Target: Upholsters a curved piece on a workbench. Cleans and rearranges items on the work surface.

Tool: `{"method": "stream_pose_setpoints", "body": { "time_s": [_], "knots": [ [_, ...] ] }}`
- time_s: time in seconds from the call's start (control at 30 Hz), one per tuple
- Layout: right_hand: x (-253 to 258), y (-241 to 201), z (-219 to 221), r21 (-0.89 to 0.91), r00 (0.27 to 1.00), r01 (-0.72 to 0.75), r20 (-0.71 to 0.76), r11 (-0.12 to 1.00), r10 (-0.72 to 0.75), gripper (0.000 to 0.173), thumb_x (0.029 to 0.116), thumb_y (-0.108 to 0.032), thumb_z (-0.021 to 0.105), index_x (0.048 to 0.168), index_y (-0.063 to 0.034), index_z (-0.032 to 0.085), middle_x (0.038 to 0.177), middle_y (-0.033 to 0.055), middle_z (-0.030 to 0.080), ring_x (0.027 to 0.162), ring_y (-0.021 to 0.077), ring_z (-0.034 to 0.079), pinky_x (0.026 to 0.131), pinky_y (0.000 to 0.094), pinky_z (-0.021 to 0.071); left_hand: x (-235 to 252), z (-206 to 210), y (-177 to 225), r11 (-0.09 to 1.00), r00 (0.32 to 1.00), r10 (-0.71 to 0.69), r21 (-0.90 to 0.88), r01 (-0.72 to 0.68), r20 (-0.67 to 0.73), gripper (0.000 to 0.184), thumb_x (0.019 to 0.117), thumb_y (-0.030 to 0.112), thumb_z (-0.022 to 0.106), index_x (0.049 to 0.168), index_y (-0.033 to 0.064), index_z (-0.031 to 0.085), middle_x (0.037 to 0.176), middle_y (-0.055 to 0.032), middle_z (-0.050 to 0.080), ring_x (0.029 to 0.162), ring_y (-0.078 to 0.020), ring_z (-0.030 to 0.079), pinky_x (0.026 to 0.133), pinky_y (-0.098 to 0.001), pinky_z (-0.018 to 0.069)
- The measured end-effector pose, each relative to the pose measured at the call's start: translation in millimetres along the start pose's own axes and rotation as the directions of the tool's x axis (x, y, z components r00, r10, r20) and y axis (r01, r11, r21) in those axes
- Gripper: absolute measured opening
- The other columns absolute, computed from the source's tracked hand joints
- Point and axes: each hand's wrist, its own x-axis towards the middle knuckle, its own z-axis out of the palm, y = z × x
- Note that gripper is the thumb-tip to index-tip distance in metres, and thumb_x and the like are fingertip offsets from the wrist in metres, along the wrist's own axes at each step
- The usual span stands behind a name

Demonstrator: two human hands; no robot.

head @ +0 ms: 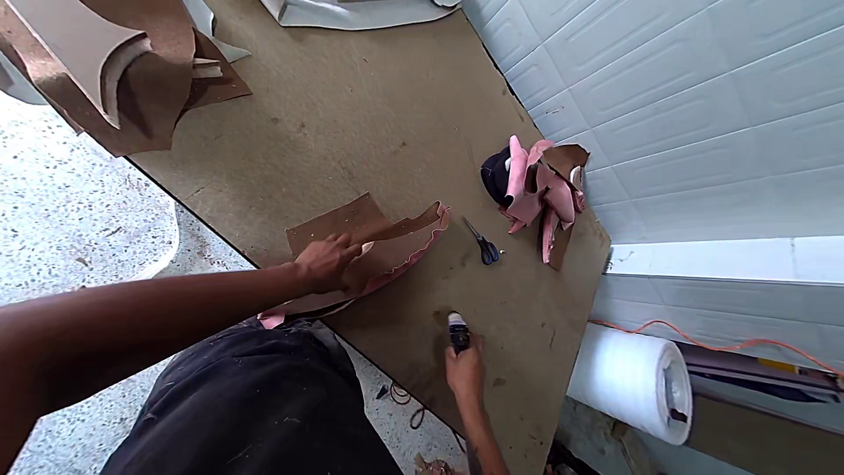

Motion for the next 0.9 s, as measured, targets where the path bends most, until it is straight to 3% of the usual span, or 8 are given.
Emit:
{"method": "stream_pose_setpoints", "body": {
  "time_s": [0.07, 0.17, 0.3, 0.43, 0.57, 0.67, 0.73, 0.9],
  "knots": [
    [4.3, 19.1, 14.5, 0.002, 0.999, -0.031, -0.024, 1.000, 0.031, 0.063, 0.0844, -0.020, 0.076, 0.141, -0.0020, 0.055, 0.140, 0.0239, 0.054, 0.123, 0.0383, 0.059, 0.099, 0.0569, 0.0533, -22.3, 5.2, -4.1, 0.997, 0.994, -0.072, 0.002, 0.072, 0.079, 0.097, 0.0661, 0.053, 0.090, 0.149, 0.0255, 0.048, 0.127, -0.0120, 0.060, 0.112, -0.0346, 0.063, 0.079, -0.0551, 0.0594],
    [-11.1, -16.0, 22.0, 0.200, 0.999, 0.037, -0.043, 0.979, -0.029, 0.062, 0.0899, -0.028, 0.072, 0.145, -0.0053, 0.055, 0.142, 0.0216, 0.055, 0.130, 0.0347, 0.056, 0.107, 0.0547, 0.0488, -24.0, 13.4, 1.1, 0.998, 0.995, -0.052, -0.024, 0.055, 0.084, 0.095, 0.0675, 0.050, 0.089, 0.149, 0.0280, 0.046, 0.124, -0.0098, 0.060, 0.096, -0.0302, 0.068, 0.074, -0.0515, 0.0600],
    [-36.9, -124.1, 44.1, 0.536, 0.953, -0.093, 0.291, 0.839, -0.080, 0.056, 0.0986, -0.037, 0.067, 0.143, -0.0056, 0.054, 0.120, 0.0106, 0.071, 0.095, 0.0200, 0.073, 0.080, 0.0413, 0.0639, 5.1, 12.2, 8.7, 0.998, 0.999, -0.026, -0.054, 0.028, 0.047, 0.088, 0.0709, 0.043, 0.091, 0.147, 0.0251, 0.050, 0.127, -0.0116, 0.059, 0.094, -0.0314, 0.068, 0.075, -0.0526, 0.0607],
    [-5.0, -170.4, 84.3, 0.649, 0.914, -0.194, 0.391, 0.736, -0.104, 0.050, 0.0957, -0.047, 0.071, 0.129, -0.0098, 0.065, 0.090, 0.0083, 0.076, 0.061, 0.0200, 0.070, 0.052, 0.0363, 0.0590, 45.3, 8.3, 5.4, 0.998, 0.999, 0.015, -0.056, -0.012, 0.045, 0.085, 0.0723, 0.032, 0.091, 0.146, 0.0241, 0.051, 0.127, -0.0132, 0.060, 0.096, -0.0326, 0.069, 0.078, -0.0540, 0.0611],
    [19.9, -167.8, 87.7, 0.625, 0.877, -0.201, 0.458, 0.754, -0.146, 0.041, 0.0983, -0.048, 0.067, 0.112, -0.0087, 0.071, 0.081, 0.0081, 0.074, 0.054, 0.0184, 0.064, 0.047, 0.0335, 0.0526, 57.3, -12.7, 28.6, 0.987, 0.987, 0.065, 0.138, -0.085, 0.147, 0.073, 0.0736, 0.027, 0.091, 0.136, 0.0214, 0.053, 0.132, -0.0136, 0.058, 0.094, -0.0350, 0.070, 0.071, -0.0556, 0.0611],
    [16.5, -160.8, 92.4, 0.709, 0.833, -0.306, 0.523, 0.636, -0.182, 0.035, 0.1074, -0.032, 0.056, 0.103, 0.0009, 0.067, 0.080, 0.0123, 0.074, 0.055, 0.0178, 0.064, 0.049, 0.0294, 0.0503, 67.6, -16.5, 39.6, 0.957, 0.972, 0.016, 0.279, -0.083, 0.234, 0.063, 0.0752, 0.033, 0.089, 0.128, 0.0201, 0.059, 0.107, -0.0130, 0.068, 0.091, -0.0367, 0.070, 0.068, -0.0569, 0.0584],
    [14.3, -155.2, 96.2, 0.718, 0.817, -0.338, 0.545, 0.608, -0.189, 0.038, 0.1092, -0.031, 0.052, 0.099, 0.0027, 0.065, 0.076, 0.0127, 0.071, 0.056, 0.0194, 0.065, 0.052, 0.0316, 0.0551, 75.6, -15.6, 44.2, 0.950, 0.962, -0.045, 0.309, -0.042, 0.269, 0.066, 0.0718, 0.037, 0.091, 0.128, 0.0199, 0.060, 0.103, -0.0127, 0.070, 0.090, -0.0365, 0.070, 0.069, -0.0571, 0.0580],
    [16.1, -137.9, 115.7, 0.760, 0.862, -0.194, 0.434, 0.621, -0.262, 0.034, 0.1055, -0.032, 0.056, 0.092, -0.0051, 0.072, 0.063, 0.0038, 0.057, 0.052, 0.0157, 0.052, 0.051, 0.0337, 0.0469, 79.6, -15.8, 59.3, 0.937, 0.947, -0.178, 0.339, 0.080, 0.266, 0.070, 0.0655, 0.039, 0.094, 0.124, 0.0200, 0.061, 0.104, -0.0114, 0.070, 0.092, -0.0362, 0.070, 0.071, -0.0594, 0.0582]
  ]
}}
